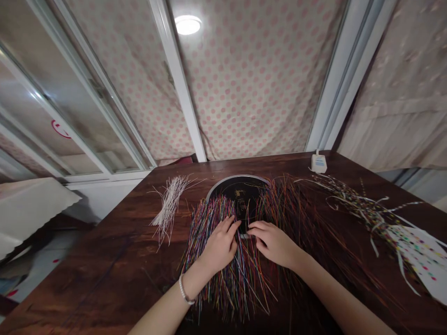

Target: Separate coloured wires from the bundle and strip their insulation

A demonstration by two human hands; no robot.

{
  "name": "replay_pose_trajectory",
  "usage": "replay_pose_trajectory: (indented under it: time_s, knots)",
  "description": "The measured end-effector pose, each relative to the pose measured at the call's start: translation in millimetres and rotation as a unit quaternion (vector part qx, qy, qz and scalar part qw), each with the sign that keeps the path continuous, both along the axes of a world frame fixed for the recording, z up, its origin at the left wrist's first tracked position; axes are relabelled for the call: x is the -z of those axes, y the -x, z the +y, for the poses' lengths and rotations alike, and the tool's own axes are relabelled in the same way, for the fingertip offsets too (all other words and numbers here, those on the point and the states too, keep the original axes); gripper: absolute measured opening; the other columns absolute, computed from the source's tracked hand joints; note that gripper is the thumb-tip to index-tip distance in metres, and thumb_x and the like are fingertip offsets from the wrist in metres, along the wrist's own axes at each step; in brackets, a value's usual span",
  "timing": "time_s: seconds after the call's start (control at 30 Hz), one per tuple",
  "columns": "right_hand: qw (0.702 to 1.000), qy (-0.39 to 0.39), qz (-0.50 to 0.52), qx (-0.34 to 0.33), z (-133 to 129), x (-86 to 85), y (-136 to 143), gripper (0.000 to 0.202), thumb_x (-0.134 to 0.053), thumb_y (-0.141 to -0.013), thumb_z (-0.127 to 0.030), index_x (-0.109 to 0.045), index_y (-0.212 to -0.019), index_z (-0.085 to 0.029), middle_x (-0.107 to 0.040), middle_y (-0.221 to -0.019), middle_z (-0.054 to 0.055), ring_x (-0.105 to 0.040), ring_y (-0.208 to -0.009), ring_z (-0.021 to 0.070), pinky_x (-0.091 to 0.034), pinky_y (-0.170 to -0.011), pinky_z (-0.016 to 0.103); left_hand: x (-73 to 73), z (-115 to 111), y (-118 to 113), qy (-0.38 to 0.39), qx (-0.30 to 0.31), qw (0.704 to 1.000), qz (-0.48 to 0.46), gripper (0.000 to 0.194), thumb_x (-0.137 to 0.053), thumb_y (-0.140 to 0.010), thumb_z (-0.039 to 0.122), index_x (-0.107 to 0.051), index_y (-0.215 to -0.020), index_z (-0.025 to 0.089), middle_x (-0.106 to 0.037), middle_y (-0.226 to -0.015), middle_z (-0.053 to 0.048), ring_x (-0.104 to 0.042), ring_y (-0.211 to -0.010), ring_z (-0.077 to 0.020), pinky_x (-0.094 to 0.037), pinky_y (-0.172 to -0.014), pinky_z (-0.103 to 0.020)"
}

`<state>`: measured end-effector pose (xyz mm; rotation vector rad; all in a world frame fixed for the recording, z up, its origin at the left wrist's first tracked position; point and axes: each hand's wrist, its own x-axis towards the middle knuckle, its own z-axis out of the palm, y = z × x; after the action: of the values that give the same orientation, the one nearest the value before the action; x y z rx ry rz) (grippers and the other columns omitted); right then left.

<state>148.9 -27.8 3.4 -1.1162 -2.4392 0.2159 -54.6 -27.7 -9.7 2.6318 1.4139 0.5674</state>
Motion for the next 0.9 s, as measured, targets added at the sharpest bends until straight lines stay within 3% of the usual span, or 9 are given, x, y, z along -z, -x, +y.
replay_pose_trajectory:
  time_s: [0.17, 0.33, 0.47, 0.7, 0.9]
  knots:
    - [0.999, 0.029, 0.04, 0.016, 4.3, 5.4, 1.2, 0.019, -0.042, -0.08, -0.012, -0.06, -0.08, -0.018, -0.059, -0.083, 0.004, -0.054, -0.079, 0.0163, -0.041, -0.074, 0.029, -2.8, -2.4, -0.3, 0.008, 0.036, 0.999, -0.006, 0.041, -0.037, -0.078, 0.01, -0.045, -0.118, 0.019, -0.043, -0.129, -0.009, -0.035, -0.123, -0.0213, -0.027, -0.103, -0.042]
    - [0.997, 0.024, 0.047, 0.06, 9.8, 6.4, -2.8, 0.018, -0.045, -0.081, -0.017, -0.051, -0.064, -0.018, -0.053, -0.068, 0.003, -0.05, -0.069, 0.016, -0.04, -0.067, 0.029, -7.1, -3.9, -2.0, 0.021, 0.005, 0.999, -0.05, 0.028, -0.036, -0.082, 0.016, -0.046, -0.108, 0.018, -0.054, -0.105, -0.009, -0.051, -0.099, -0.0196, -0.042, -0.087, -0.037]
    - [0.996, 0.023, 0.044, 0.079, 10.7, 10.0, -3.0, 0.012, -0.048, -0.078, -0.017, -0.048, -0.066, -0.019, -0.05, -0.069, 0.002, -0.048, -0.07, 0.0157, -0.038, -0.066, 0.028, -9.2, -4.9, -2.3, 0.01, 0.008, 0.999, -0.033, 0.017, -0.038, -0.081, 0.016, -0.052, -0.09, 0.019, -0.052, -0.096, -0.007, -0.051, -0.091, -0.0192, -0.042, -0.083, -0.036]
    - [0.99, 0.051, 0.024, 0.129, 5.9, 11.1, 6.2, 0.012, -0.054, -0.07, -0.025, -0.044, -0.067, -0.019, -0.048, -0.065, 0.0, -0.045, -0.066, 0.015, -0.034, -0.061, 0.026, -5.2, -5.1, -0.2, 0.0, 0.046, 0.998, -0.032, 0.031, -0.039, -0.079, 0.012, -0.056, -0.103, 0.023, -0.047, -0.107, -0.007, -0.046, -0.1, -0.0209, -0.039, -0.088, -0.04]
    - [0.982, 0.07, 0.022, 0.174, 6.5, 15.4, 9.3, 0.007, -0.05, -0.065, -0.012, -0.045, -0.066, -0.018, -0.05, -0.069, 0.003, -0.046, -0.067, 0.0145, -0.033, -0.061, 0.024, -7.8, -6.0, -1.4, 0.01, 0.032, 0.998, -0.049, 0.027, -0.038, -0.079, 0.011, -0.054, -0.1, 0.019, -0.048, -0.103, -0.007, -0.046, -0.097, -0.0195, -0.039, -0.086, -0.038]
